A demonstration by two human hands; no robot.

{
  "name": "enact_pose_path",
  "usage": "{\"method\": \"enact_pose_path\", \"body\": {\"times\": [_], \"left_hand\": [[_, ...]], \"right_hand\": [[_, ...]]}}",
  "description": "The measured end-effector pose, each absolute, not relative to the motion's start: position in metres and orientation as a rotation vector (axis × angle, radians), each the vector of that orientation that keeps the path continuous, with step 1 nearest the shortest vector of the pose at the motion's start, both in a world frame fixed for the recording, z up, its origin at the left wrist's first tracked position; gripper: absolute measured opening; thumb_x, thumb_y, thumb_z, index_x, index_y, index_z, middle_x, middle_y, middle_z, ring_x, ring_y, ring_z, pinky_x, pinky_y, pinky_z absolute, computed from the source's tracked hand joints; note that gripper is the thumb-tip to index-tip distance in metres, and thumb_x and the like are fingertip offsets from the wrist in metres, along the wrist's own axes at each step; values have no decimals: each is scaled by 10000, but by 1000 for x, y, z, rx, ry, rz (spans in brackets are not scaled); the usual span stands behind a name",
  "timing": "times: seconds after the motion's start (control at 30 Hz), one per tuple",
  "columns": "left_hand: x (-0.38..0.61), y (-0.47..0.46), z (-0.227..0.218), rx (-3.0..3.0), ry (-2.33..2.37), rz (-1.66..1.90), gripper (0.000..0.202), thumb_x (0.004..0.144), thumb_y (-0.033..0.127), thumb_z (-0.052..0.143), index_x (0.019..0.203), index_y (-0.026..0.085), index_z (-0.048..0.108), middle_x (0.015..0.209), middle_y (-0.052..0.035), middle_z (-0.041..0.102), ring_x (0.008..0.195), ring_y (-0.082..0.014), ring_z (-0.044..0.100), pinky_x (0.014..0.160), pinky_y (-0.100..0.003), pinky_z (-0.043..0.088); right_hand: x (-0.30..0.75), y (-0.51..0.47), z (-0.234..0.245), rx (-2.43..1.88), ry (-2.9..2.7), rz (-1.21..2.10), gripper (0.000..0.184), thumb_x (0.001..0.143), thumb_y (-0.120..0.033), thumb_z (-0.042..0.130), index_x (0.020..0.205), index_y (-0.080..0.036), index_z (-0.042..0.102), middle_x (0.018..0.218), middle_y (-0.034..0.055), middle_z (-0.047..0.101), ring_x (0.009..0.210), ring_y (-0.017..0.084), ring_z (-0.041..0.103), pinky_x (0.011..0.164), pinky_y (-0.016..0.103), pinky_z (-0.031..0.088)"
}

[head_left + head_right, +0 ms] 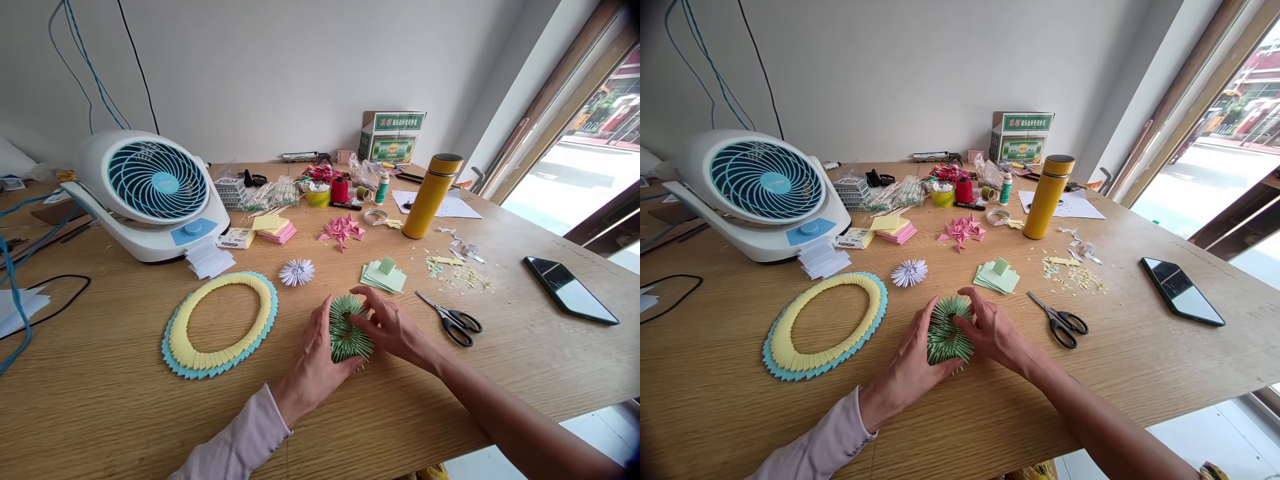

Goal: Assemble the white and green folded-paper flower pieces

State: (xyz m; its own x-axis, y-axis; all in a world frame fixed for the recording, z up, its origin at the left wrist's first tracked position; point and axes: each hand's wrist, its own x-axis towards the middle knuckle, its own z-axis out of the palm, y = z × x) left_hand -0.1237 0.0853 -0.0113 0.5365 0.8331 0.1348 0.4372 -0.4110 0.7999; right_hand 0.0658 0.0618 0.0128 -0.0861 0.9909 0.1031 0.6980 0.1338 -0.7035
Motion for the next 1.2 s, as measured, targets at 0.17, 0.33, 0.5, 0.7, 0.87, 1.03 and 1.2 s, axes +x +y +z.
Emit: {"method": "enact_pose_path", "body": {"times": [0.17,0.33,0.5,0.7,0.87,1.03,1.2], "left_hand": [[-125,89,-17,2140,1032,662,962,782,321,744,1531,187,155,1554,-225,339,1448,-343,332,1152,-538,346],[-134,81,-19,2315,1176,838,943,829,379,700,1535,196,101,1550,-221,337,1432,-340,353,1110,-531,394],[-153,59,-15,2531,1457,872,653,921,452,555,1445,151,307,1316,-201,566,1213,-360,552,960,-557,476],[-151,52,-19,2564,1494,749,478,905,348,606,1310,161,434,1118,-141,654,1044,-321,634,835,-513,519],[-145,57,-24,2465,1381,851,475,888,221,625,1319,167,431,1115,-116,649,1044,-268,630,894,-459,528],[-144,60,-22,2335,1366,842,464,875,172,622,1312,180,469,1102,-107,648,1062,-264,634,898,-446,548],[-141,63,-16,2246,1330,826,430,857,130,613,1272,200,521,1111,-89,646,1049,-247,641,906,-435,557]], "right_hand": [[76,69,30,-1685,-2074,373,297,1023,-301,395,1247,-150,519,1032,127,627,864,228,657,818,392,517],[80,81,36,-1646,-2192,347,324,1026,-332,430,1286,-175,545,1084,123,623,840,209,666,747,346,539],[75,84,36,-1565,-2275,333,344,1027,-341,452,1302,-163,559,1106,135,638,1032,249,637,900,392,506],[63,92,41,-1593,-2347,443,234,1019,-267,471,1046,-149,671,940,104,670,839,210,658,782,335,496],[62,92,36,-1533,-2317,508,212,1007,-280,476,1019,-166,655,931,89,688,829,201,639,756,315,470],[63,86,30,-1549,-2303,504,250,925,-283,569,1142,-159,567,950,85,692,835,211,644,755,320,461],[60,81,28,-1588,-2339,465,445,862,-203,565,1278,-151,415,1011,121,701,884,263,672,770,363,451]]}}
